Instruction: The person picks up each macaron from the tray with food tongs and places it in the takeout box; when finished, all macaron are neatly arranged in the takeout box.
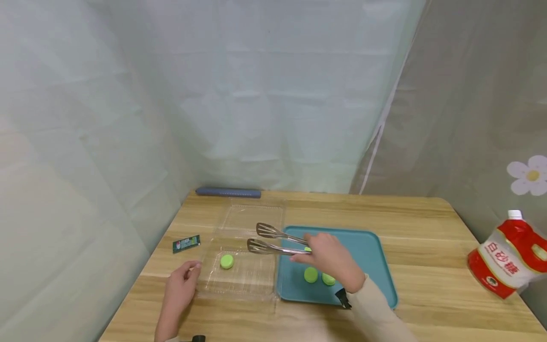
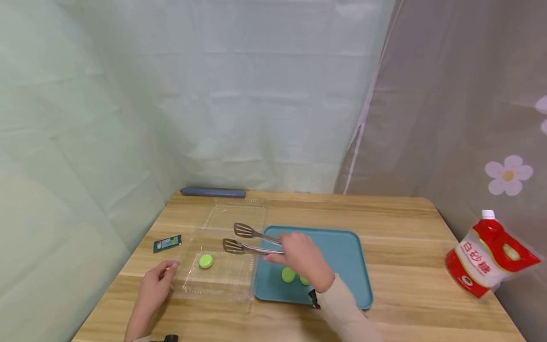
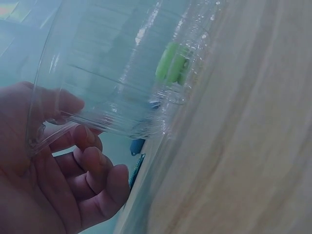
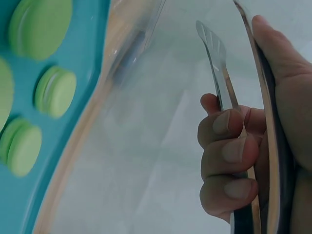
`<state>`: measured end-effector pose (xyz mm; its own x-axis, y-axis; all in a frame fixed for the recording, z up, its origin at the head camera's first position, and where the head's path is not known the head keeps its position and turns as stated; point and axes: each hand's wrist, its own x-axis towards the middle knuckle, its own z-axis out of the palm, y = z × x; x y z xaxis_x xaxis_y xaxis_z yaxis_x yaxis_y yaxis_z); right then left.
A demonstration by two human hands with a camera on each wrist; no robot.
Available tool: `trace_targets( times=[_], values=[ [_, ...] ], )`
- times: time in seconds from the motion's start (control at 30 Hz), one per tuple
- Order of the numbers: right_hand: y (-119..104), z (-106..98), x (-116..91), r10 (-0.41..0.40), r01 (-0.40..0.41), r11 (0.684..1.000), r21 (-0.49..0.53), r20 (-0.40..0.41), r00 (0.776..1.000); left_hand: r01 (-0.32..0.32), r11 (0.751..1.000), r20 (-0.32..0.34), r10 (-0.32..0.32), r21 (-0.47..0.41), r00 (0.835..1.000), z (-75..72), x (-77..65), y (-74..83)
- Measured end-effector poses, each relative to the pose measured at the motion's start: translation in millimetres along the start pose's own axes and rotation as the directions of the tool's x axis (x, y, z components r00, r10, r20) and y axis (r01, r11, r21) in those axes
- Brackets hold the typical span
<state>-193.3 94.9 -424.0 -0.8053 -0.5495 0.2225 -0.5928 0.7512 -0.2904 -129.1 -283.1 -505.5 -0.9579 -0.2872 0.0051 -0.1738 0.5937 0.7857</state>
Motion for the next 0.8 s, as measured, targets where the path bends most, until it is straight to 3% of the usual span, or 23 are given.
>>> trace_targets(
  times=[0.37,0.8],
  values=[
    [23,-12,-17,0.069,-0.07,0.997,-0.033,-0.008,0.998,0.0,1.0,0.002,0.0,-0.01,1.0,0.4,0.4,3.8],
    [46,-12,-44,0.009,-0.039,0.977,-0.211,-0.143,0.99,0.028,1.0,0.016,-0.028,-0.009,0.999,-1.0,0.0,1.2]
  ],
)
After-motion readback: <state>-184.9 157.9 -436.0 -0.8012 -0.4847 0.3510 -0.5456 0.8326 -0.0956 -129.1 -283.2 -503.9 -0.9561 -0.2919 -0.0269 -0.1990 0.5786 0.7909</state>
